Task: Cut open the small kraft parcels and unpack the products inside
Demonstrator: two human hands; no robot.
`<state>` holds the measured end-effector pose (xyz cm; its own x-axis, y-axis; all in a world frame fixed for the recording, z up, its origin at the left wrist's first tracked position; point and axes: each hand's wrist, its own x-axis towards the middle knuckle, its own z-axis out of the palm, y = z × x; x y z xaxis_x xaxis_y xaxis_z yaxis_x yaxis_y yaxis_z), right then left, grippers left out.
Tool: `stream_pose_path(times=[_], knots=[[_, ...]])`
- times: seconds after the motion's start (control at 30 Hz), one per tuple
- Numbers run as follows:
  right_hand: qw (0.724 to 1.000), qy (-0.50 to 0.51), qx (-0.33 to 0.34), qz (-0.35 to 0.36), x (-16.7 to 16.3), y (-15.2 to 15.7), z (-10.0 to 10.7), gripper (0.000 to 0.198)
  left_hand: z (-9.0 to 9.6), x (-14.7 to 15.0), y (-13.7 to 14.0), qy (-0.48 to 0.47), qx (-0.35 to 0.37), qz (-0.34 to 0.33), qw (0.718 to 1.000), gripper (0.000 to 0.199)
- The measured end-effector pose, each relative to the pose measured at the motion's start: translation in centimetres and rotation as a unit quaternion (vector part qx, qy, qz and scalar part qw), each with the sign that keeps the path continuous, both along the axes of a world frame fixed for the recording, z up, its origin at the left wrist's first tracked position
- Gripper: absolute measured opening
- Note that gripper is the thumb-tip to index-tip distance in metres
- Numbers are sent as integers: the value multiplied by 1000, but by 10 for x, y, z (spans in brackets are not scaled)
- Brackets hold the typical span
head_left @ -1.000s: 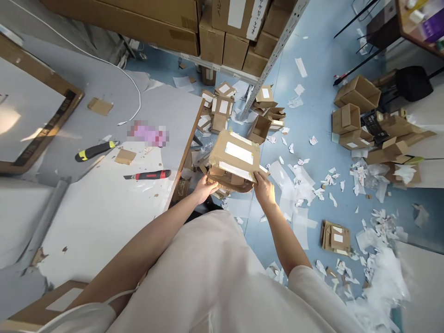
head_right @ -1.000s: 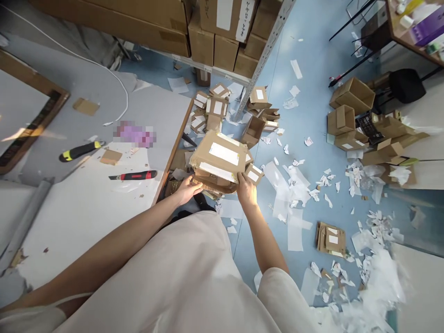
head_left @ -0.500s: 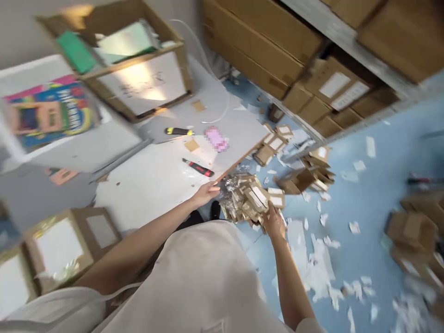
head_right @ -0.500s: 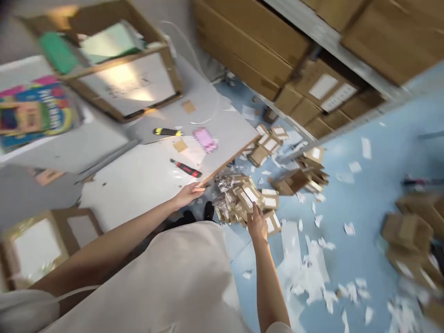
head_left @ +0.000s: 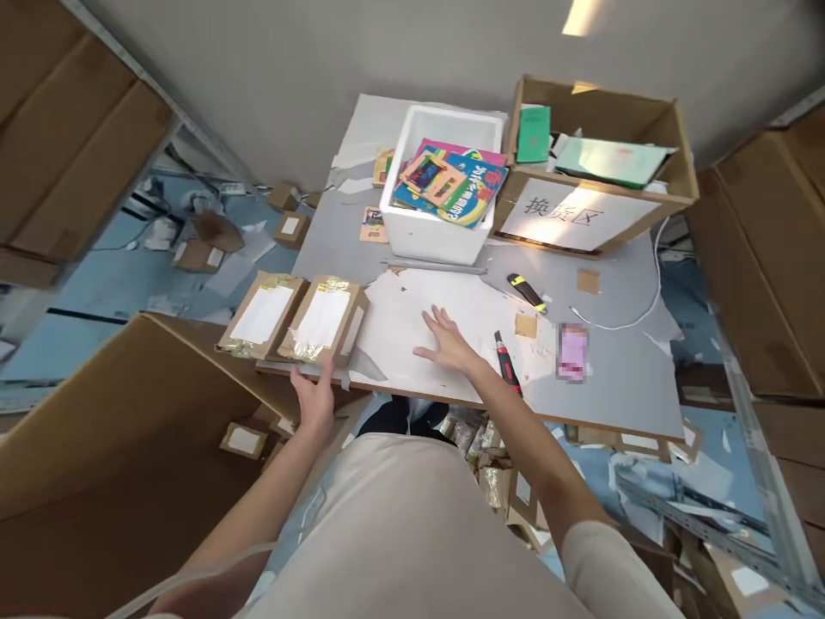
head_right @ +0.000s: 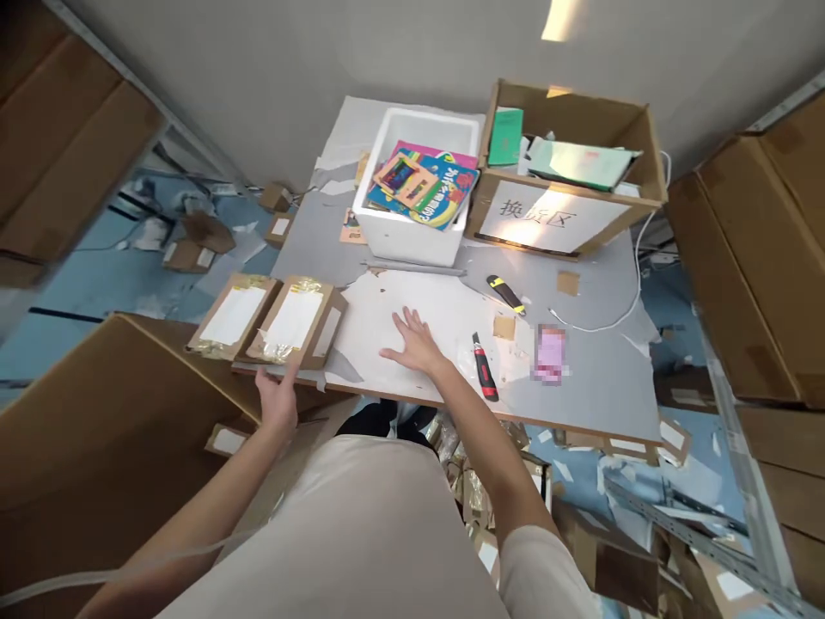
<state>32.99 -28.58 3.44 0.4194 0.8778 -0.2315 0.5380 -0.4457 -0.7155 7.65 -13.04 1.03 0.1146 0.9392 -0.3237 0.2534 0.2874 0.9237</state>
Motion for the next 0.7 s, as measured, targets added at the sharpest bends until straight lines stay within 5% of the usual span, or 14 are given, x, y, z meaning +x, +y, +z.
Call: stream_pose_path(times=[0.17, 0.33, 0.5, 0.7], knots=[[987, 145, 10, 65, 4, 140, -2, 96, -6, 13, 37, -142, -167, 96, 971, 46], [976, 213, 42, -17, -9, 204, -26, 91, -11, 13, 48, -182, -169, 118, 962, 51], [958, 262, 87, -78, -29, 203, -35, 71, -8, 0, 45, -213, -158, 81, 961, 57], [929, 260, 139, -225, -44, 123, -14, 38, -11, -1, 41, -167, -124, -44, 977, 62]])
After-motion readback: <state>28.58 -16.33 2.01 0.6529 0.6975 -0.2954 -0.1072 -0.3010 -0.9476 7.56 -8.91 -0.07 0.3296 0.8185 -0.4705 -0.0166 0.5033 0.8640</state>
